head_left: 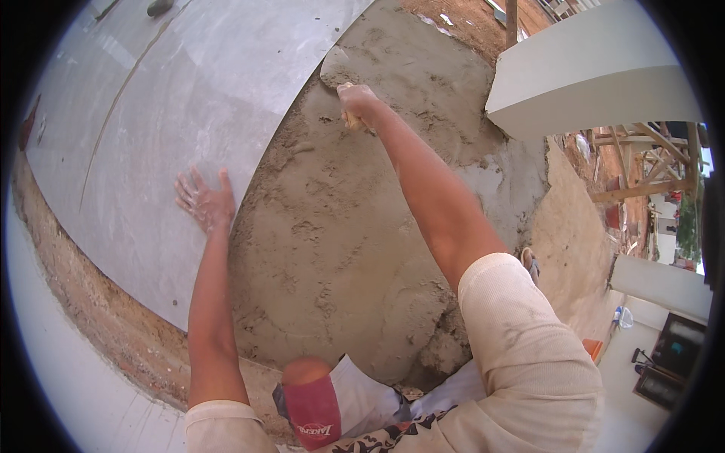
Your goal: The person scoops cement from a bucket and a floor pile using a trowel, then spreads and smooths the cement onto a wall and floor surface. The person repeatedly transfers material between the bucket and the wall, smoothing the applied layer.
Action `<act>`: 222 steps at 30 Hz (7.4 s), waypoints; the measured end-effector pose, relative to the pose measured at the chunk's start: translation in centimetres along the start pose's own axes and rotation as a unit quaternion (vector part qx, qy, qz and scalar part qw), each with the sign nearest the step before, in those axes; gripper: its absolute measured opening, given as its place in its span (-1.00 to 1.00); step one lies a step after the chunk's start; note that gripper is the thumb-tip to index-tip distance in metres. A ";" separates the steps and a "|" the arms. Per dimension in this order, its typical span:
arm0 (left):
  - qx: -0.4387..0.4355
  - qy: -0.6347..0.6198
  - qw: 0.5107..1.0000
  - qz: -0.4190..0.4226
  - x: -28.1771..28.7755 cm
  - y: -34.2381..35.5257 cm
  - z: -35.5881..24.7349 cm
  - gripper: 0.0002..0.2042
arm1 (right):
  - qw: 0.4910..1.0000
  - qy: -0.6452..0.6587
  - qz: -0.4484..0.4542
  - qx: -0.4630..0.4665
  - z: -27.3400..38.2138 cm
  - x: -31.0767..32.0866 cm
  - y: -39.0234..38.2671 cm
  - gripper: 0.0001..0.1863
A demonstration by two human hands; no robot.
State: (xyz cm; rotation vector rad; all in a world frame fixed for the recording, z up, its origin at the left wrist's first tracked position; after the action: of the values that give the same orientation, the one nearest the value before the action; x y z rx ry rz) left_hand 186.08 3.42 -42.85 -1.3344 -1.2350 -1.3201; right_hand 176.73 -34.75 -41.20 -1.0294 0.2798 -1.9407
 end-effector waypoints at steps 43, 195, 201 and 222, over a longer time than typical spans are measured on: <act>-0.007 0.002 1.000 -0.003 0.5 0.0 -0.1 -0.18 | 0.994 -0.032 -0.054 -0.091 -16.9 0.2 -21.1 -0.50; 0.072 0.011 0.997 0.017 -1.2 3.1 -5.7 -0.19 | 0.998 0.056 -0.032 -0.022 -1.7 14.2 5.0 -0.59; 0.063 0.014 0.998 0.017 -0.9 2.9 -5.9 -0.18 | 0.996 0.015 0.069 -0.054 -0.8 11.4 5.2 -0.61; 0.063 0.008 0.998 0.024 -0.5 3.2 -6.0 -0.15 | 0.930 -0.314 -0.184 -0.047 -6.4 15.7 1.9 -0.43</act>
State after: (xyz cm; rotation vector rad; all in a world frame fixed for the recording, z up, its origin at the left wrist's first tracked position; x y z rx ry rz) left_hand 188.40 -2.93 -42.78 -1.2554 -1.2462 -1.1968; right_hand 169.10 -49.57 -37.64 -1.8031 -0.2001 -1.8046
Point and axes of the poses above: each hand's wrist, its own y-axis towards the middle knuckle, its own x-axis out of the back of the hand, z = x × y, the point moved 6 cm from there along y, towards the middle knuckle, and after that the axes turned 2 degrees about -z, right-handed, at the moved point
